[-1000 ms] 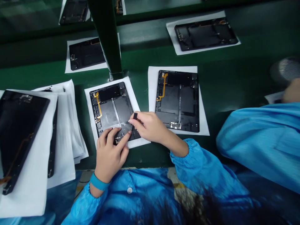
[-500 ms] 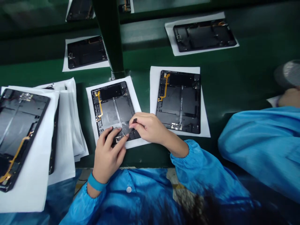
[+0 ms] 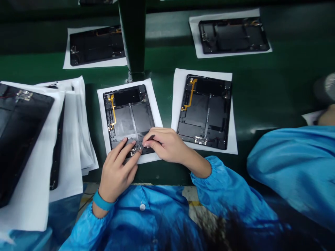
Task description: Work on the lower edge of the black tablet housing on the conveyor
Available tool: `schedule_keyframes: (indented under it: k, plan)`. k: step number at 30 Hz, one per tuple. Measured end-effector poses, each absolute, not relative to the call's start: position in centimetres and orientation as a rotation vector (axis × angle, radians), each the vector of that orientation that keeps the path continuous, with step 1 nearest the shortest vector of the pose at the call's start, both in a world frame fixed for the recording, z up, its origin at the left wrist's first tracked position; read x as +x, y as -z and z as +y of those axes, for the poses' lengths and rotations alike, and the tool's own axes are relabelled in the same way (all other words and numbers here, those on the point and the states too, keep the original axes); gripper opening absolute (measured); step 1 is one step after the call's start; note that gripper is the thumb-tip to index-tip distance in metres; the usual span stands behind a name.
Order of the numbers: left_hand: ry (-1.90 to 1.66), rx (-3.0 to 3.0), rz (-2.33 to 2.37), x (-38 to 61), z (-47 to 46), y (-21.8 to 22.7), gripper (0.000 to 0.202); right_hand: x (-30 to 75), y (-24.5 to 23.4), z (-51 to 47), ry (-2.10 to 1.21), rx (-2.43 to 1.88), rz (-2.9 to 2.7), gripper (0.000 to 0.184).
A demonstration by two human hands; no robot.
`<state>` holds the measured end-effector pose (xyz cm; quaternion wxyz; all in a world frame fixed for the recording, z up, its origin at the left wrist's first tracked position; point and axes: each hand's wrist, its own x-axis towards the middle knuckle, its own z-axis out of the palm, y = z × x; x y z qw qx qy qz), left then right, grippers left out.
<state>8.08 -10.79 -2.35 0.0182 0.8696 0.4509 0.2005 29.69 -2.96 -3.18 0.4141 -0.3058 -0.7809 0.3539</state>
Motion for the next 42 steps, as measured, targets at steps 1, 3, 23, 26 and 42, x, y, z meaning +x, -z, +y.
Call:
schedule_keyframes:
  k: [1,3,23,26,42]
  plan:
    - [-0.625,2.701,1.406,8.09,-10.78,2.41,0.031,29.66,3.23,-2.96,-0.881,-0.766,-1.969,0.019]
    - [-0.626,2.699,1.417,8.12,-10.79,2.49,0.03,29.62,3.3,-3.01,-0.878,-0.773,-1.978,0.02]
    - [-0.58,2.686,1.427,8.12,-10.97,2.51,0.034,29.56,3.36,-3.14,-0.877,-0.813,-1.991,0.021]
    - [-0.572,2.677,1.424,8.12,-10.93,2.46,0.035,29.6,3.4,-3.12,-0.878,-0.806,-1.99,0.021]
    - [-0.58,2.702,1.453,8.28,-10.9,2.38,0.028,29.44,3.35,-3.27,-0.879,-0.821,-1.979,0.02]
